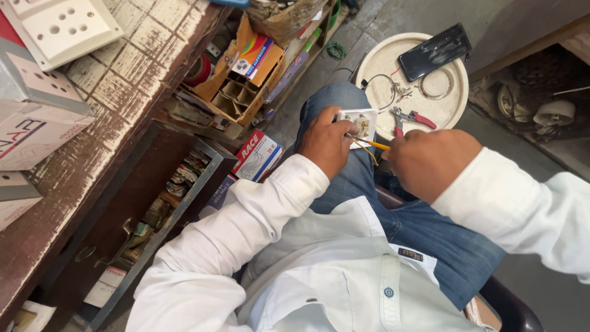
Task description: The person sits cross-legged and wires a white electrical socket. They use a screwdriver to tighten terminal screws, pliers to strip and bend wires, and insert yellow wires into the terminals.
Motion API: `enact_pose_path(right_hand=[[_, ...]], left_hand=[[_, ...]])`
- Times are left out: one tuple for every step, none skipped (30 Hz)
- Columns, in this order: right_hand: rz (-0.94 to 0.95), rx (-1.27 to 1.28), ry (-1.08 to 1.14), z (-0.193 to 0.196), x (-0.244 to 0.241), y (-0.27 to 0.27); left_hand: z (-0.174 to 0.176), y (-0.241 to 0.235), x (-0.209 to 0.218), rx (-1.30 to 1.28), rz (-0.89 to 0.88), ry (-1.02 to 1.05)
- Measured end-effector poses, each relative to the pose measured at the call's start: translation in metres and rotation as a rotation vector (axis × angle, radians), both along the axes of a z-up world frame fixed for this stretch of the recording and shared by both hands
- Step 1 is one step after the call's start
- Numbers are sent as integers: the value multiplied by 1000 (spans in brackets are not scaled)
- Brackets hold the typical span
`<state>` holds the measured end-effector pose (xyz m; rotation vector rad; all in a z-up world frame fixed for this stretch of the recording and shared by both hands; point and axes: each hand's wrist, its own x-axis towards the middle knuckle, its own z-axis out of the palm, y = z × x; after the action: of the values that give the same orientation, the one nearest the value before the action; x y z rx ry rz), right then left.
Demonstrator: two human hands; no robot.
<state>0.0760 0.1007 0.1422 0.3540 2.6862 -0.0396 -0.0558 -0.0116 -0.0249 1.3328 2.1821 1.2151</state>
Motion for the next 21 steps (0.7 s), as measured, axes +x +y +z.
enact_pose_path(right_hand=[[-98, -25, -12, -3, 0, 1], [-197, -51, -23, -7, -1, 5], [-300, -75, -34, -13, 1, 11], [-283, -150, 5, -20, 4, 20], [-265, -221, 51, -28, 7, 34], [-246, -291, 100, -38, 13, 49], [-376, -371, 153, -51, 21, 65], [-506, -452, 206, -68, 31, 82], [-638, -532, 249, -87, 44, 99], [-697, -546, 378, -112, 56, 113], [-755, -558, 513, -141, 66, 124], [-812, -568, 649, -172, 76, 133], [-914, -536, 663, -207, 75, 138], [-1017, -503, 676, -239, 73, 146], [-1041, -376, 630, -271, 79, 147], [-1060, -250, 580, -299, 84, 148], [-1051, -184, 576, -319, 86, 154], [-1041, -119, 570, -334, 88, 158], [-1023, -55, 561, -344, 89, 163], [-981, 38, 583, -347, 90, 166], [-934, 127, 605, -348, 89, 168]], left_hand=[[-1, 0, 0, 5, 6, 5], [-2, 0, 0, 10, 13, 10], [-2, 0, 1, 16, 14, 13], [-2, -2, 2, 14, 40, -31], [-1, -5, 2, 15, 64, -70], [1, -8, 2, 16, 87, -109], [3, -14, 2, -6, 92, -136], [5, -20, 2, -28, 97, -163], [6, -25, 5, -52, 103, -200], [8, -30, 8, -75, 124, -262], [11, -33, 8, -99, 144, -320], [15, -36, 10, -124, 163, -377], [20, -38, 9, -77, 177, -161], [26, -38, 10, -30, 187, 55], [31, -41, 12, 1, 176, 264], [36, -42, 13, -13, 161, 326], [40, -40, 16, -17, 152, 388], [43, -36, 18, -19, 143, 450], [44, -31, 21, 1, 80, 374], [45, -27, 25, 20, 16, 297], [45, -23, 28, 38, -43, 223]])
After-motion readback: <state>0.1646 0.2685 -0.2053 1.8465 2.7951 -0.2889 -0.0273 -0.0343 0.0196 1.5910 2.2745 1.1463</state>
